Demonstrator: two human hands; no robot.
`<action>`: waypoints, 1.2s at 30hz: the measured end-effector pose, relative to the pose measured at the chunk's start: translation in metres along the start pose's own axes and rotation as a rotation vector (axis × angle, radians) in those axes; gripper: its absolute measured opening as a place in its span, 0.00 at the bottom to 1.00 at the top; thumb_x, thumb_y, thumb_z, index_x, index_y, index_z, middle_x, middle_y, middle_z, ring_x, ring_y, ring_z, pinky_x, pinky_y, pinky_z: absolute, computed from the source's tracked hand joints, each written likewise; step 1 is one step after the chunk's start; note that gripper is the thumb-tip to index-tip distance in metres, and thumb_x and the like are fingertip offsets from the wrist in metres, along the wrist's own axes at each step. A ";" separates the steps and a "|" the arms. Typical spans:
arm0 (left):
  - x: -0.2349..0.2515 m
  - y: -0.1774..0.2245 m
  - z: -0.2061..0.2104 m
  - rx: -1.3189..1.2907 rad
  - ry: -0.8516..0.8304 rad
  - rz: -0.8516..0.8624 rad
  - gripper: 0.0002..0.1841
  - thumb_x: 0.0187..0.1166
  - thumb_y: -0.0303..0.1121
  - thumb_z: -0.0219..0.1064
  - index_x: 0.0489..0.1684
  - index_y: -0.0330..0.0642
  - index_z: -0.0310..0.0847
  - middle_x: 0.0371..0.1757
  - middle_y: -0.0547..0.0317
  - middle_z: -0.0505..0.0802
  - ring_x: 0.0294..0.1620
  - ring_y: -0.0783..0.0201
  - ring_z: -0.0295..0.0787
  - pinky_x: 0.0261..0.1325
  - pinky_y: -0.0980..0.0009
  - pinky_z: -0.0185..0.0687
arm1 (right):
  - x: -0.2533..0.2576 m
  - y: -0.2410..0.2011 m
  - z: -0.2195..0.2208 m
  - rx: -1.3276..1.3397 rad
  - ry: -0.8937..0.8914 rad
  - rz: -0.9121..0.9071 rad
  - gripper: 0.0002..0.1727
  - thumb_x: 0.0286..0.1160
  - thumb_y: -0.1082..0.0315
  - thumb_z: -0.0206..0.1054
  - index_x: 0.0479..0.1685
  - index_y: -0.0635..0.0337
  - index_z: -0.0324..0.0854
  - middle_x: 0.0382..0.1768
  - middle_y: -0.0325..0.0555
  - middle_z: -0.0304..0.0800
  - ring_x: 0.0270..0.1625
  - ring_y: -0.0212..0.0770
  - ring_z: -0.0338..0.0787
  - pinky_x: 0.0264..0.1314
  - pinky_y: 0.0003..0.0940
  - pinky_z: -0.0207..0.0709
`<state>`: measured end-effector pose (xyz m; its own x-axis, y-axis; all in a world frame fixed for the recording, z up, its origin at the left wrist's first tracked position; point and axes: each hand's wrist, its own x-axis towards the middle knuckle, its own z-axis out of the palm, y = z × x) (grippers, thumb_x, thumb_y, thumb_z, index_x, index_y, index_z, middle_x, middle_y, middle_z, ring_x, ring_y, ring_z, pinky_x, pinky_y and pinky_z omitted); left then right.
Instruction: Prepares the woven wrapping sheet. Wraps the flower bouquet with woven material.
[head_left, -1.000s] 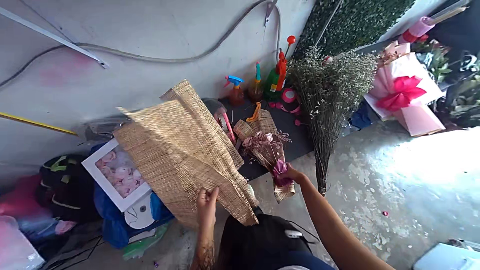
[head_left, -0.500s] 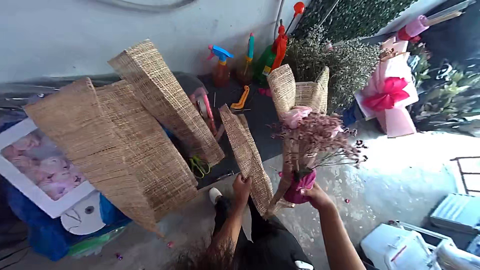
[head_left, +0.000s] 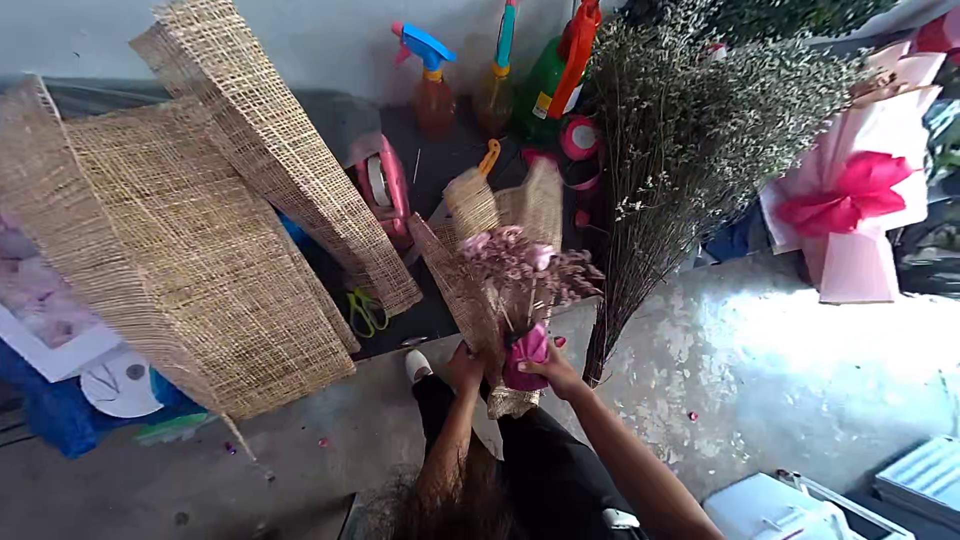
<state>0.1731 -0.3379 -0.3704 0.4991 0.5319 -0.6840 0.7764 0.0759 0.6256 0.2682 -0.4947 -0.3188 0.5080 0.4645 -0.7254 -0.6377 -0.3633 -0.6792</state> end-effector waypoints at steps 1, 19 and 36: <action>-0.002 -0.004 0.002 -0.024 -0.013 0.036 0.24 0.75 0.27 0.73 0.68 0.23 0.78 0.63 0.30 0.89 0.69 0.41 0.86 0.77 0.48 0.75 | 0.010 0.010 0.000 -0.016 0.017 0.034 0.50 0.56 0.74 0.79 0.84 0.69 0.54 0.67 0.61 0.80 0.64 0.44 0.87 0.66 0.39 0.84; -0.004 -0.016 0.005 -0.603 -0.262 -0.094 0.19 0.94 0.27 0.45 0.78 0.27 0.65 0.66 0.43 0.85 0.61 0.65 0.85 0.67 0.67 0.81 | 0.033 0.027 -0.010 0.056 -0.174 0.141 0.67 0.42 0.66 0.81 0.90 0.64 0.37 0.69 0.56 0.78 0.66 0.38 0.85 0.68 0.35 0.82; -0.039 -0.008 0.019 -0.491 -0.338 0.014 0.40 0.77 0.28 0.59 0.90 0.24 0.42 0.84 0.28 0.67 0.84 0.48 0.67 0.85 0.58 0.63 | 0.034 0.022 0.007 -0.414 0.020 0.114 0.46 0.53 0.60 0.86 0.73 0.74 0.70 0.61 0.65 0.86 0.66 0.51 0.87 0.75 0.48 0.76</action>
<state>0.1550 -0.3755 -0.3555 0.6653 0.2436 -0.7057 0.5403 0.4951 0.6803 0.2674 -0.4808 -0.3576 0.4612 0.3885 -0.7977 -0.4060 -0.7070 -0.5791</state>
